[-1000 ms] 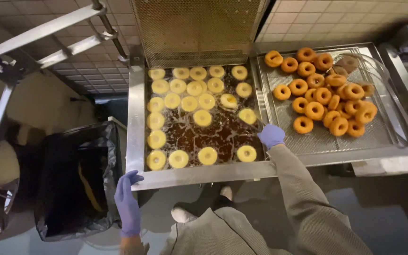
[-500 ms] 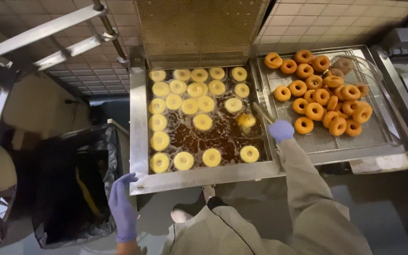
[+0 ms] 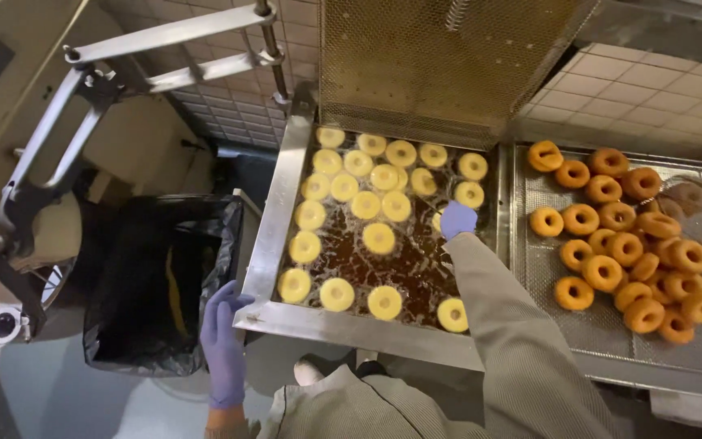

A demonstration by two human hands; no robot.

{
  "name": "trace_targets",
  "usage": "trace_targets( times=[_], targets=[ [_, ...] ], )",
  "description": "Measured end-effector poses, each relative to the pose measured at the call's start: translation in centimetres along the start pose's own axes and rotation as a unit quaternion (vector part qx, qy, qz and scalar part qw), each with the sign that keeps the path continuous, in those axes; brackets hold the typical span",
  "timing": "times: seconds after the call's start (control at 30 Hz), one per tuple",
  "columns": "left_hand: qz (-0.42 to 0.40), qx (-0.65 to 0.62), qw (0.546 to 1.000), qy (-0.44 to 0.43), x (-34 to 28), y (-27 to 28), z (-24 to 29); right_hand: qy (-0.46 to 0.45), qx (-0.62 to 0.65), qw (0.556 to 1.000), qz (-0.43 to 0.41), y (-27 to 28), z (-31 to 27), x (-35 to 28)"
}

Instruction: Fry raw dough donuts in a deep fryer and then pack fried donuts onto a tray.

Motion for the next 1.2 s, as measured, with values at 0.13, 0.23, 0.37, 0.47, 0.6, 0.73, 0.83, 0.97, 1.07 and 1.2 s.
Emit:
trace_targets(
  times=[0.13, 0.23, 0.37, 0.47, 0.6, 0.73, 0.83, 0.97, 1.07, 1.2],
  targets=[
    [0.041, 0.057, 0.997, -0.029, -0.6, 0.8, 0.1, -0.067, 0.198, 0.956, -0.205, 5.7, 1.6, -2.2],
    [0.059, 0.074, 0.995, -0.021, -1.3, 1.4, 0.4, -0.075, 0.187, 0.968, -0.148, 8.3, 2.6, -1.5],
    [0.077, 0.08, 0.994, -0.024, -1.3, 1.0, 0.1, -0.006, 0.072, 0.997, 0.03, 7.5, 2.6, 4.8],
    [0.069, 0.098, 0.993, -0.019, -1.6, 0.3, 0.8, 0.011, 0.011, 0.997, 0.073, 3.2, 1.8, 8.0],
    [0.056, 0.097, 0.994, 0.011, -1.4, -1.1, 1.1, 0.012, 0.022, 0.999, 0.023, 1.2, 2.3, 8.8],
    [0.041, 0.086, 0.995, 0.005, -1.0, -1.9, 1.1, -0.015, 0.148, 0.982, -0.116, 4.3, 3.8, 6.7],
    [0.045, 0.106, 0.993, 0.007, -0.5, -1.9, 0.2, -0.065, 0.176, 0.969, -0.158, 9.6, 2.6, 3.7],
    [0.014, 0.087, 0.993, -0.072, 0.1, -2.5, 1.0, 0.017, 0.037, 0.999, -0.022, 11.1, -1.2, 4.1],
    [0.01, 0.109, 0.992, -0.069, -0.1, -2.6, 2.6, 0.093, -0.041, 0.993, 0.06, 5.5, -3.9, 7.5],
    [0.007, 0.08, 0.996, -0.048, -0.3, -2.0, 2.9, 0.14, -0.092, 0.972, 0.167, 0.8, -5.6, 9.2]
  ],
)
Point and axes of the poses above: each hand's wrist, its own x-axis towards the middle knuckle, its own y-axis out of the back of the hand, z = x × y, the point moved 5 cm from there along x, towards the middle knuckle, and after that the axes turned 10 degrees about x, right-handed, at the moved point
